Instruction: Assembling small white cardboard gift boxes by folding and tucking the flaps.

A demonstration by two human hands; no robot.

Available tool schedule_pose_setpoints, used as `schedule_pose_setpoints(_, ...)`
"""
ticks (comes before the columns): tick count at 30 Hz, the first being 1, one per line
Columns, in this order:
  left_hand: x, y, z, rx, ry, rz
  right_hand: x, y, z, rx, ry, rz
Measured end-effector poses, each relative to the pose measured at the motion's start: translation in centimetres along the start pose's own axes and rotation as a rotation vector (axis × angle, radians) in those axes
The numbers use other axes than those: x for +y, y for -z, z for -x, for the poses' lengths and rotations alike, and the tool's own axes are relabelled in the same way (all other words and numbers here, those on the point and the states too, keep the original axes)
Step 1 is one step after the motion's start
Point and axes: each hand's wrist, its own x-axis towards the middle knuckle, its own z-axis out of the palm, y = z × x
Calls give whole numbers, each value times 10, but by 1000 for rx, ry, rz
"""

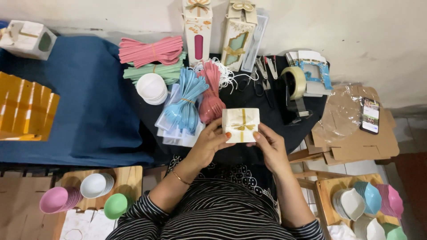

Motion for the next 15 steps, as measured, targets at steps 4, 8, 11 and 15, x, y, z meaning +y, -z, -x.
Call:
schedule_pose_setpoints(4, -1, -4, -1, 19, -1, -7, 10, 7, 0, -9, 12, 5)
schedule_pose_setpoints(8, 0, -8, -1, 38, 2, 49, -1, 1, 2, -2, 46, -44)
schedule_pose_setpoints(11, 7, -14, 6, 23, -56, -44, 5, 5, 0, -7, 29, -87)
schedule_pose_setpoints(15, 23, -22, 21, -96, -219, -293, 6, 3, -5, -27, 11, -168)
